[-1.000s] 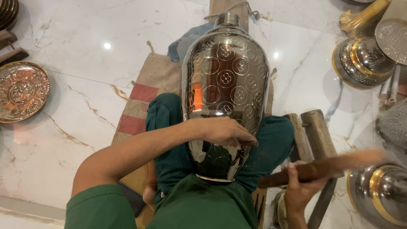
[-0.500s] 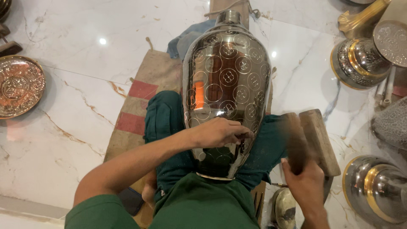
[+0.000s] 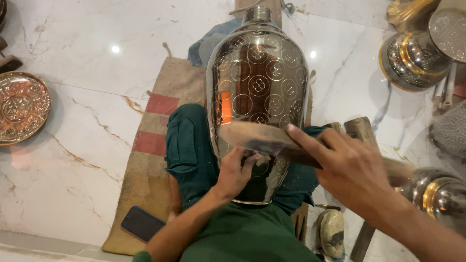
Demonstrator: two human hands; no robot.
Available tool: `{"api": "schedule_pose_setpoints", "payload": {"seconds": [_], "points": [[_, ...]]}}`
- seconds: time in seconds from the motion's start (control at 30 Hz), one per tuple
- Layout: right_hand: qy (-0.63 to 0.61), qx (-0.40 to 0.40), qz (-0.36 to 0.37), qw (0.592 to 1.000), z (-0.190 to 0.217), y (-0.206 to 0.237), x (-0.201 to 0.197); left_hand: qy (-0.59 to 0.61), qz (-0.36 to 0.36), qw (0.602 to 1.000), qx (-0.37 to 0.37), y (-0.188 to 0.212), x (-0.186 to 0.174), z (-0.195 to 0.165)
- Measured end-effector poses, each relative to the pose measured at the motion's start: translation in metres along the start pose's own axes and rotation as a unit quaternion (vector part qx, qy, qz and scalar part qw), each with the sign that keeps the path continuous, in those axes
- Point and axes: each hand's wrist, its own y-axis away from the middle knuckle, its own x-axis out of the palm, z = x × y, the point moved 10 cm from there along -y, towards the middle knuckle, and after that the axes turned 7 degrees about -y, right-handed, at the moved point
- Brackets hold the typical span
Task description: The person sits on the floor with a large engraved brass vase held between the legs and hammers a small punch against the vase surface with a wooden mallet, working the decorative pattern across the body. The person occasionally repositions the punch and steadies the vase by hand while continuing to hammer.
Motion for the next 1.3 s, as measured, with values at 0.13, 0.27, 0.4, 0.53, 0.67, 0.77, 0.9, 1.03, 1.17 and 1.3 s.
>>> {"api": "schedule_pose_setpoints", "payload": {"seconds": [0.13, 0.27, 0.4, 0.53, 0.67, 0.77, 0.9, 1.03, 1.17, 1.3], "points": [[0.192, -0.092, 0.087, 0.973, 0.033, -0.012, 0.01, -0.01, -0.084, 0.996, -0.037, 0.021, -0.002, 0.008], [0.207, -0.152, 0.064, 0.964, 0.054, -0.016, 0.005, -0.013, -0.103, 0.993, -0.061, 0.031, 0.003, 0.02], [-0.049, -0.125, -0.02, 0.991, 0.051, -0.015, -0.019, -0.084, -0.117, 0.988, 0.064, 0.037, 0.003, -0.002], [0.248, -0.07, 0.166, 0.952, 0.019, -0.005, 0.024, 0.049, -0.106, 0.988, -0.102, 0.036, 0.009, 0.029], [0.215, -0.005, 0.118, 0.969, -0.009, -0.008, 0.025, 0.106, -0.144, 0.976, -0.122, 0.029, 0.006, 0.027], [0.205, 0.026, 0.12, 0.971, -0.024, -0.009, 0.034, 0.06, -0.137, 0.983, -0.11, 0.024, 0.003, 0.02], [0.341, -0.042, 0.171, 0.924, -0.019, -0.009, 0.048, 0.052, -0.122, 0.988, -0.083, 0.022, 0.006, 0.018], [-0.054, -0.078, -0.023, 0.995, 0.008, -0.019, 0.0, 0.058, -0.137, 0.985, -0.083, 0.025, 0.009, 0.025], [0.138, -0.137, 0.055, 0.979, 0.026, -0.015, 0.01, 0.025, -0.135, 0.988, -0.071, 0.027, 0.011, 0.024], [-0.045, -0.082, 0.033, 0.995, 0.019, -0.016, -0.002, -0.012, -0.127, 0.991, -0.041, 0.026, 0.007, 0.013]]}}
